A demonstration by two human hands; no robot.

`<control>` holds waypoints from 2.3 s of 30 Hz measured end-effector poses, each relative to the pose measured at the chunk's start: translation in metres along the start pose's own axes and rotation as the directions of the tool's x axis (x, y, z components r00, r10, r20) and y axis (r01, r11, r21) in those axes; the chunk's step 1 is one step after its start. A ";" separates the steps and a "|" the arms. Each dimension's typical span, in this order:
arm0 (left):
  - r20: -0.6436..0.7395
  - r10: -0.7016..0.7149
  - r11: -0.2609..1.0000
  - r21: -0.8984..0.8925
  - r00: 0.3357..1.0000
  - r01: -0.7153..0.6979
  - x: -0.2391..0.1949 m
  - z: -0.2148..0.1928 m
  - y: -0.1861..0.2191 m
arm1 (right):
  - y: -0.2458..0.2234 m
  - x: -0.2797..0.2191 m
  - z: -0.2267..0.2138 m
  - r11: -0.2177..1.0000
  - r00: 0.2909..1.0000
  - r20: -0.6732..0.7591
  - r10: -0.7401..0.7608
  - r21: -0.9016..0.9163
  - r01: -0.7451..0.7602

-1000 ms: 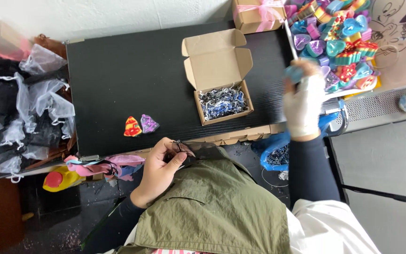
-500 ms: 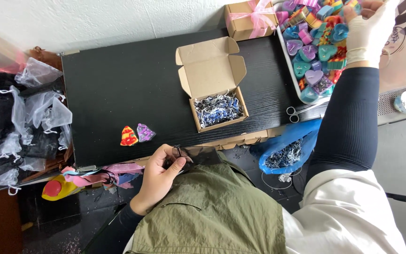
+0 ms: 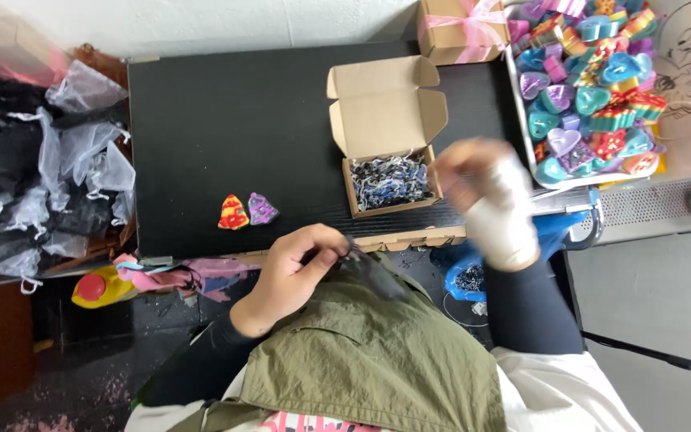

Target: Packing small items into a gift box and tying it with a ribbon.

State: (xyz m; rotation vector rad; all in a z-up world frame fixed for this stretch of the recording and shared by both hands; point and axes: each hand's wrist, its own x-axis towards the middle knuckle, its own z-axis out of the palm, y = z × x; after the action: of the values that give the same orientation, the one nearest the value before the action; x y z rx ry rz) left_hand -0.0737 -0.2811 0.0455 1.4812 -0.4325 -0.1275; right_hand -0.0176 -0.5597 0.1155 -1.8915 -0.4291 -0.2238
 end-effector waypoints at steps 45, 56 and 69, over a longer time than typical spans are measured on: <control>0.227 -0.301 0.785 -0.493 0.926 0.376 -0.026 -0.005 0.008 | -0.001 -0.014 0.079 0.897 0.696 0.611 -0.377 0.428 0.110; 0.251 -0.458 0.830 -0.224 0.853 0.511 -0.058 -0.027 0.033 | -0.008 0.021 0.135 0.943 0.778 0.550 -0.303 0.288 0.163; -0.437 0.073 0.639 0.711 0.896 0.295 -0.070 -0.042 0.037 | 0.032 0.006 0.199 0.925 0.852 0.458 -0.253 -0.144 0.352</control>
State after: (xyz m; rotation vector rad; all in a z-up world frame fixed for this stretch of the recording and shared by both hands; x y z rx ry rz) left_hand -0.1298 -0.2145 0.0659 2.3244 0.0073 0.3378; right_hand -0.0096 -0.3827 0.0192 -2.0890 -1.0530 -0.0572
